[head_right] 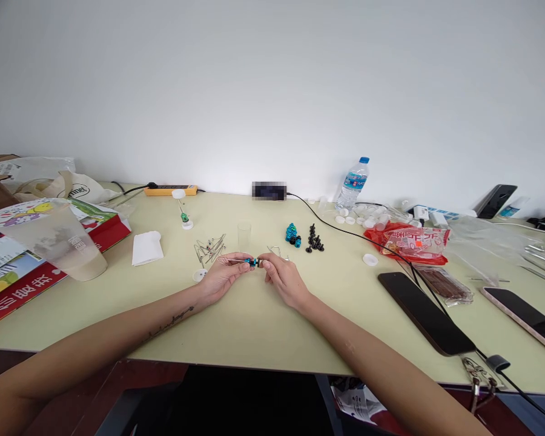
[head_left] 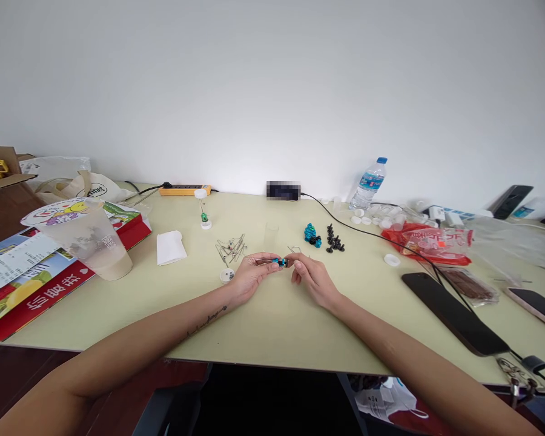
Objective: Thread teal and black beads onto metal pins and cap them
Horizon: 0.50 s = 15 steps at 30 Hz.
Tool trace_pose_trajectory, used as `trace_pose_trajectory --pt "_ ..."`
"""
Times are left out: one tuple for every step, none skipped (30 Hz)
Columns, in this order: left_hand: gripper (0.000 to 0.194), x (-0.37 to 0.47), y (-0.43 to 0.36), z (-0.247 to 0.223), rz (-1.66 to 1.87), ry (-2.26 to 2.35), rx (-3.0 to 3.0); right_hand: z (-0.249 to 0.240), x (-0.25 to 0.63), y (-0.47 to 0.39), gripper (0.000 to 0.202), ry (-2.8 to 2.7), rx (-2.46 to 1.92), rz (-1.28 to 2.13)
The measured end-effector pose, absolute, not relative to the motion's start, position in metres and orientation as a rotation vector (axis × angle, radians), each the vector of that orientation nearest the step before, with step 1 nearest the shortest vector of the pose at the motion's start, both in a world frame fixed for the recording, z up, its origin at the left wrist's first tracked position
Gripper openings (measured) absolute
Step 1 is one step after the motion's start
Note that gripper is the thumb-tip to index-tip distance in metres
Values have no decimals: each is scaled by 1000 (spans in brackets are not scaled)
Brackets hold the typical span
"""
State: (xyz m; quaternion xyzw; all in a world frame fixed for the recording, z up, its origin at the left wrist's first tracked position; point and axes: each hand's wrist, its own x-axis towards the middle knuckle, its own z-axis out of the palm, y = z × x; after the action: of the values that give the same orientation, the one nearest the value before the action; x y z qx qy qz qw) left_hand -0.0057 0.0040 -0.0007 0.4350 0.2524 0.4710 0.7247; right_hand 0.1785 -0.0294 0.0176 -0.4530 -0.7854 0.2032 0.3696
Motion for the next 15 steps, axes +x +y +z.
trace_pose_trajectory --pt "30 -6 4 -1 1036 557 959 18 178 -29 43 -2020 -1161 520" --pt "31 -6 4 -1 1031 556 960 18 178 -29 44 -2023 -1161 520" --pt "31 -6 4 -1 1029 554 962 18 178 -29 45 -2019 -1164 520" --pt "32 -6 4 -1 1034 552 964 18 178 -29 44 -2011 -1167 523" --pt "31 -5 4 -1 1039 550 966 17 178 -29 43 -2003 -1168 525" --pt "31 -5 5 -2 1042 549 969 17 179 -29 42 -1999 -1167 525" --pt "31 -5 5 -2 1042 549 970 17 179 -29 42 -2002 -1165 520" --pt "31 -5 4 -2 1040 550 971 18 179 -29 42 -2008 -1165 512" --pt "31 -5 4 -3 1033 552 972 18 179 -29 44 -2016 -1168 504" --pt "31 -5 4 -3 1025 553 973 18 179 -29 45 -2021 -1172 504" --pt "31 -5 4 -3 1022 554 973 18 179 -30 46 -2016 -1176 508" --pt "31 -5 4 -3 1025 555 972 18 179 -30 46 -2005 -1175 517" --pt "31 -5 4 -3 1031 554 970 18 179 -30 44 -1995 -1166 530" --pt "31 -5 4 -3 1036 552 970 18 179 -30 43 -1990 -1152 541" --pt "31 -5 4 -3 1039 549 971 18 179 -30 43 -1989 -1139 543"
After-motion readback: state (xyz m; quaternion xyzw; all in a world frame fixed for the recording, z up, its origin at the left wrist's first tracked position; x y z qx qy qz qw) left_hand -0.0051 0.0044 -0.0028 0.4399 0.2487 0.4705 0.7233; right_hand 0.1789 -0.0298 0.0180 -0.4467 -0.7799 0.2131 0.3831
